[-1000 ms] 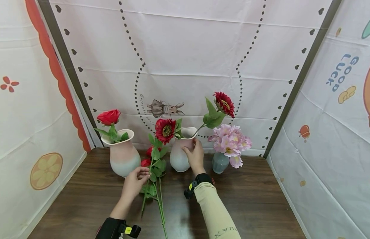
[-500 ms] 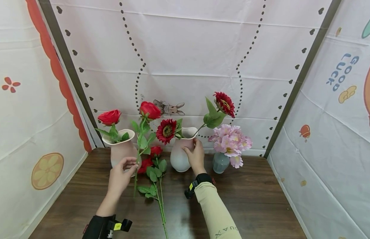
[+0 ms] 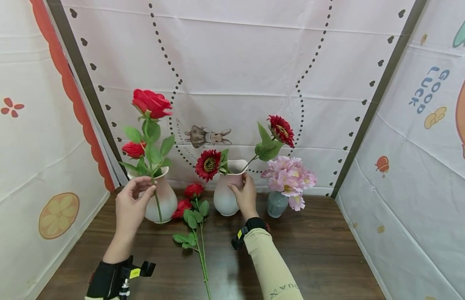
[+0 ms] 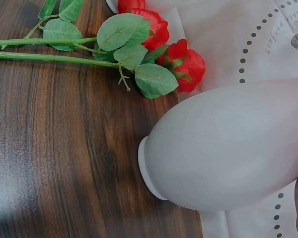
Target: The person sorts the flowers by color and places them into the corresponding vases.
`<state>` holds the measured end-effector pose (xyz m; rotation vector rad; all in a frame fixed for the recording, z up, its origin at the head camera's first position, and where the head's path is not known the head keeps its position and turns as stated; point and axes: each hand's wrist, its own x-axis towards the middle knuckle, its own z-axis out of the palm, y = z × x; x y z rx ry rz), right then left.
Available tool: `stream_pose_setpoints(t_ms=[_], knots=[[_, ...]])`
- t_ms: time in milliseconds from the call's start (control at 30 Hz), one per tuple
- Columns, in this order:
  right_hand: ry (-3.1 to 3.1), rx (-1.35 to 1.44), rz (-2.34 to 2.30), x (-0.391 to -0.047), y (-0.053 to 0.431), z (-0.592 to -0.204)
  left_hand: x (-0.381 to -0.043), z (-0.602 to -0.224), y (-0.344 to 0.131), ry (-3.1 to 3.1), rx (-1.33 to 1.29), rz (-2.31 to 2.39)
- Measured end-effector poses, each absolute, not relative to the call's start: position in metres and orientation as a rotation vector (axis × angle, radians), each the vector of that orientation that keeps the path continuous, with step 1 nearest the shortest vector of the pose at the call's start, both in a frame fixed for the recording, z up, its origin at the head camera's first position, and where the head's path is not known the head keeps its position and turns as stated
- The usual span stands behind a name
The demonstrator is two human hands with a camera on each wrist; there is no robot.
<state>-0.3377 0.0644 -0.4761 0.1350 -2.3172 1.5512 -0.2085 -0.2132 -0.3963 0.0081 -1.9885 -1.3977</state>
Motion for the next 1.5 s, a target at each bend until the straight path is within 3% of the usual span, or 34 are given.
stream_pose_setpoints(t_ms=[700,1500], knots=[[-2.317,0.114,1.557,-0.341,0.064,-0.479,-0.234,-0.329,-0.249,-1.704,0.01,-1.265],[-2.316,0.12,1.553,-0.341,0.064,-0.48,-0.267,-0.371,-0.27,-1.871,0.25,-1.217]])
